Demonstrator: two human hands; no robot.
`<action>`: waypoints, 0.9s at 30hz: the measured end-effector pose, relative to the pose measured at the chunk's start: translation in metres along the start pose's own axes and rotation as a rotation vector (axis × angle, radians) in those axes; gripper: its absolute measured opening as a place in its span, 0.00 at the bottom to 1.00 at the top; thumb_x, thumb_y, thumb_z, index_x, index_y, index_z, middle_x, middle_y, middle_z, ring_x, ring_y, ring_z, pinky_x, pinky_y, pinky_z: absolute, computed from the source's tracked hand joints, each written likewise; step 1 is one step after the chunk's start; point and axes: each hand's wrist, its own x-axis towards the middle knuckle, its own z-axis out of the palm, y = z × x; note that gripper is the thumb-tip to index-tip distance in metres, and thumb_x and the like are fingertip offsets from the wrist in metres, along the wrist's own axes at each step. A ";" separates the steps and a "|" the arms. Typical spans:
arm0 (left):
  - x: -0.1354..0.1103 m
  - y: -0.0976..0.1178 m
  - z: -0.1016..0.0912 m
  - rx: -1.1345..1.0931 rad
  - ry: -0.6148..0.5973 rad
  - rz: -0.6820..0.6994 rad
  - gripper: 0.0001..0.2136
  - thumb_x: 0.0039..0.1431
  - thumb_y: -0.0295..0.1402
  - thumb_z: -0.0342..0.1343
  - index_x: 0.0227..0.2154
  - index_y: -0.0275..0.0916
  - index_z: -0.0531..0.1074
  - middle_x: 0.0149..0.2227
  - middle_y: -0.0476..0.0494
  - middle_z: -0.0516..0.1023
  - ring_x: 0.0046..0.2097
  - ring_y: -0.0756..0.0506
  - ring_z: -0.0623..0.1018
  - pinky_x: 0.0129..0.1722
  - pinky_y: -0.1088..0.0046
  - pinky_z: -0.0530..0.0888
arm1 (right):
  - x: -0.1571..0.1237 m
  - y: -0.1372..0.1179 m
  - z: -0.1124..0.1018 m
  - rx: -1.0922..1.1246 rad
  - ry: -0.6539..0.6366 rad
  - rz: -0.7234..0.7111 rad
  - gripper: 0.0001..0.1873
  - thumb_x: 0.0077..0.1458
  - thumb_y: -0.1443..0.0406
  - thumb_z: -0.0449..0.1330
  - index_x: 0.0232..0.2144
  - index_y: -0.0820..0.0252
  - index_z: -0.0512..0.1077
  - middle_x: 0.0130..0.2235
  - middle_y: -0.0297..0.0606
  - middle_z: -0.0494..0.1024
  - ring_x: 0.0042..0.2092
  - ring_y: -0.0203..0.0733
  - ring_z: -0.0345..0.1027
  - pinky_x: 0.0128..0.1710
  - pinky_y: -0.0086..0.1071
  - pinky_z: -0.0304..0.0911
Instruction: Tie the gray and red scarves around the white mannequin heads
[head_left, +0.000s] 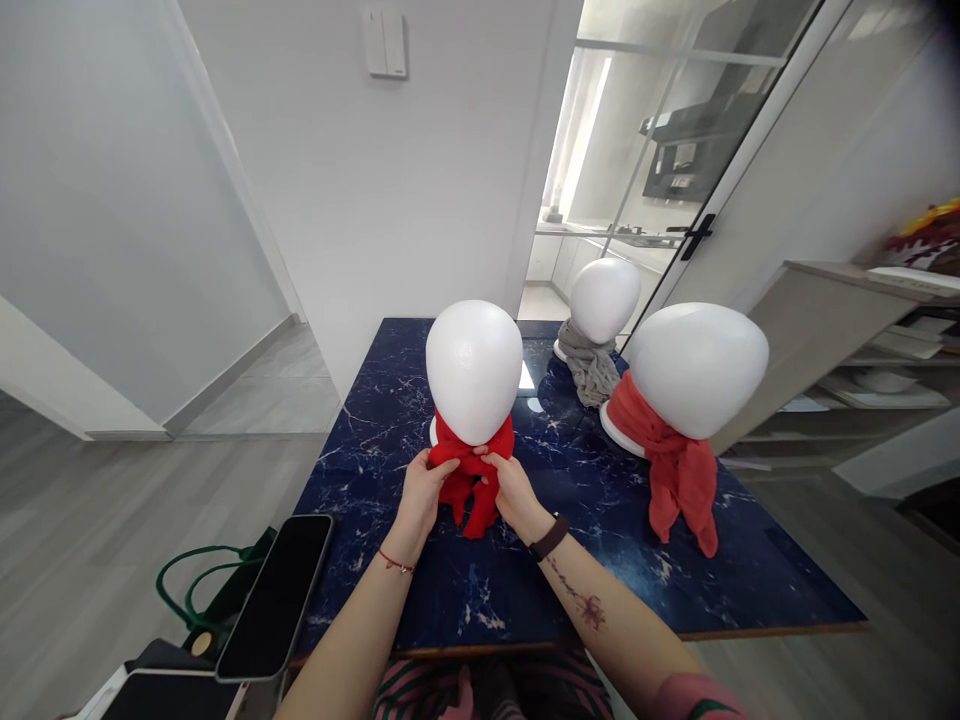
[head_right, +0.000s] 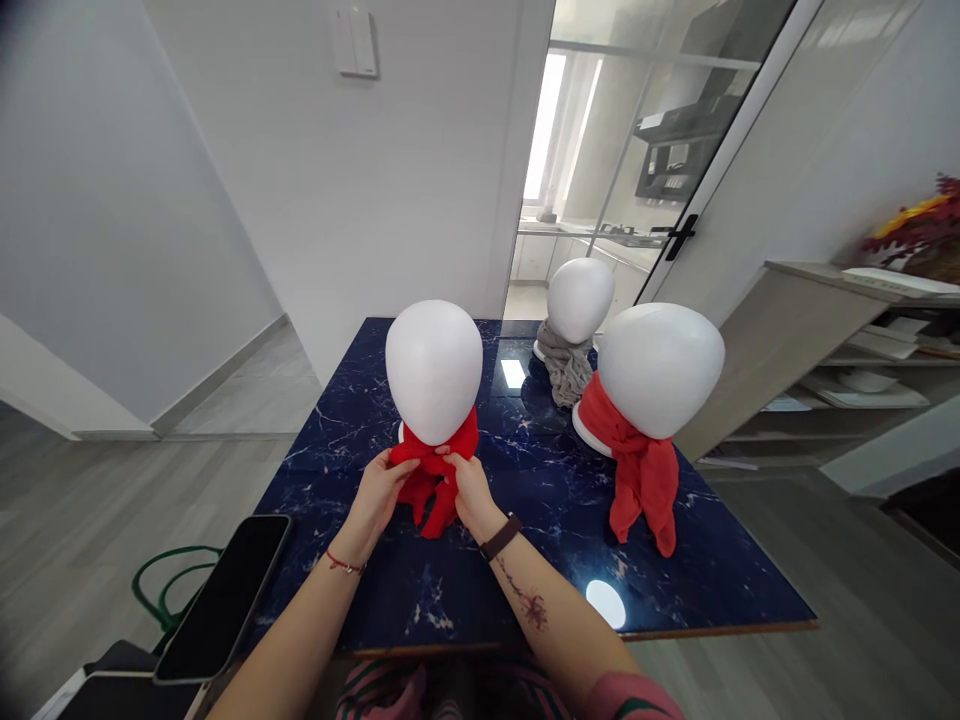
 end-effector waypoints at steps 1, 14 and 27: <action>0.001 -0.003 -0.001 0.111 0.020 0.039 0.13 0.39 0.30 0.64 0.29 0.36 0.69 0.26 0.49 0.75 0.29 0.50 0.74 0.32 0.73 0.69 | 0.000 0.000 0.000 0.003 0.006 -0.008 0.05 0.37 0.67 0.60 0.24 0.59 0.72 0.28 0.32 0.77 0.29 0.36 0.66 0.26 0.27 0.56; -0.014 0.008 0.007 0.206 -0.076 0.460 0.04 0.47 0.28 0.56 0.25 0.38 0.65 0.25 0.54 0.66 0.29 0.52 0.67 0.32 0.78 0.65 | -0.002 0.004 0.002 -0.023 0.001 -0.116 0.10 0.39 0.62 0.65 0.26 0.60 0.71 0.25 0.30 0.75 0.25 0.34 0.62 0.27 0.28 0.56; -0.025 0.009 -0.007 0.859 0.064 1.165 0.10 0.52 0.24 0.53 0.35 0.43 0.74 0.42 0.43 0.75 0.50 0.41 0.71 0.54 0.60 0.63 | -0.001 0.006 0.001 -0.032 0.041 -0.042 0.15 0.37 0.58 0.66 0.27 0.60 0.70 0.23 0.32 0.74 0.21 0.33 0.59 0.20 0.29 0.56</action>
